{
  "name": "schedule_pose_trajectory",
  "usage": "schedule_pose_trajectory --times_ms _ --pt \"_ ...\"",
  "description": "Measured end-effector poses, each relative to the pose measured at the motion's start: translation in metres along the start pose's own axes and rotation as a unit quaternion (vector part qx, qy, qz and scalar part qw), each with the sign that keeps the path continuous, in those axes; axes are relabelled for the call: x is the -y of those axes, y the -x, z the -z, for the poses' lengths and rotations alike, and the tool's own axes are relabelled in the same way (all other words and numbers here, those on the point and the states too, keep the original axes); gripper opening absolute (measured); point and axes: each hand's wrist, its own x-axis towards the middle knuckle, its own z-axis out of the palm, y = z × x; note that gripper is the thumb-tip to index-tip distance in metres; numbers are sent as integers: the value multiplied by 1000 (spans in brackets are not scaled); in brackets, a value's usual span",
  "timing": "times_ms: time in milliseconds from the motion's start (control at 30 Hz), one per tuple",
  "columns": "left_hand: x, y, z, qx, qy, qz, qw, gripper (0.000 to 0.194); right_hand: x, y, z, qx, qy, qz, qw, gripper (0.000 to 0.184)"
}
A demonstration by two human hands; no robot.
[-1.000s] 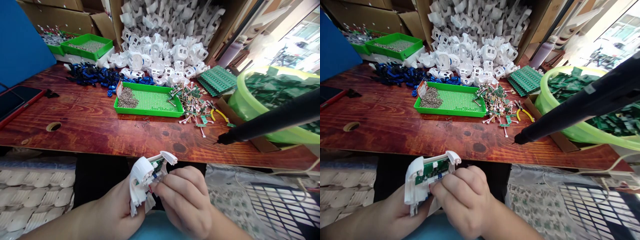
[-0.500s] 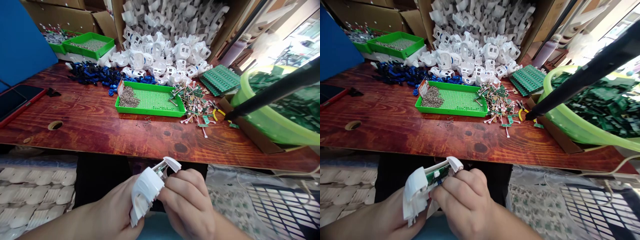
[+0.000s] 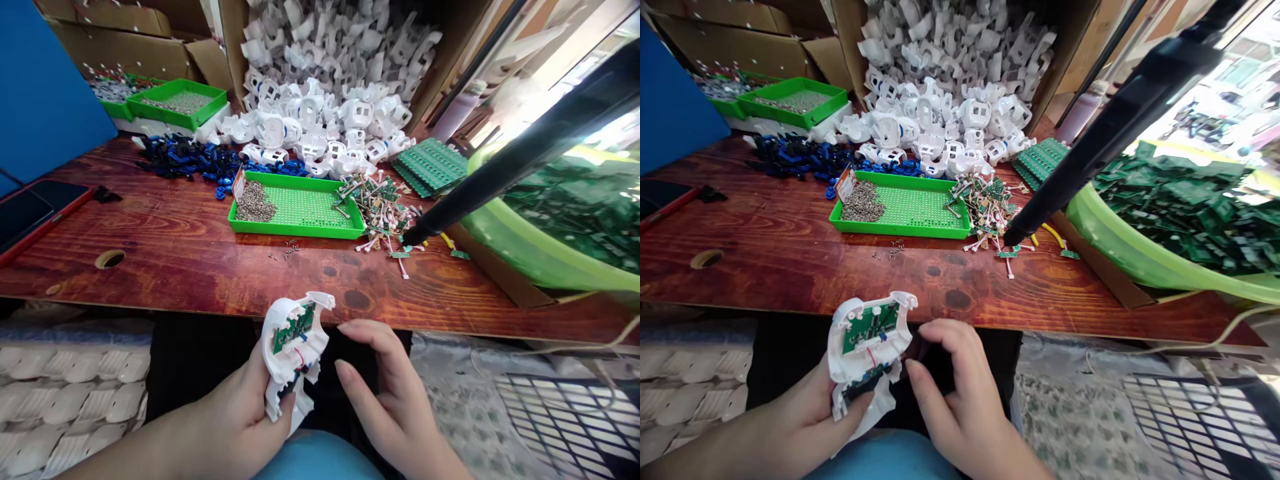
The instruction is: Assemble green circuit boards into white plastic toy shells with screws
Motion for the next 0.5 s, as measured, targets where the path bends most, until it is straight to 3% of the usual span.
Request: schedule_pose_trajectory --times_ms 100,200,300,400,500 --pt "-1 -4 -3 17 -45 -28 998 74 -2 7 -12 59 -167 -159 971 57" --pt "-6 -10 -5 34 -121 -58 990 88 1 7 -25 105 -236 -205 944 75" --pt "-18 -14 2 67 -176 -47 981 103 0 10 -31 72 -230 -222 945 71" --pt "-32 -10 18 80 -143 -50 985 97 -17 21 -16 -50 -217 -236 946 61" --pt "-40 4 34 -34 -42 -66 996 73 -43 36 22 -248 -80 -256 931 39"
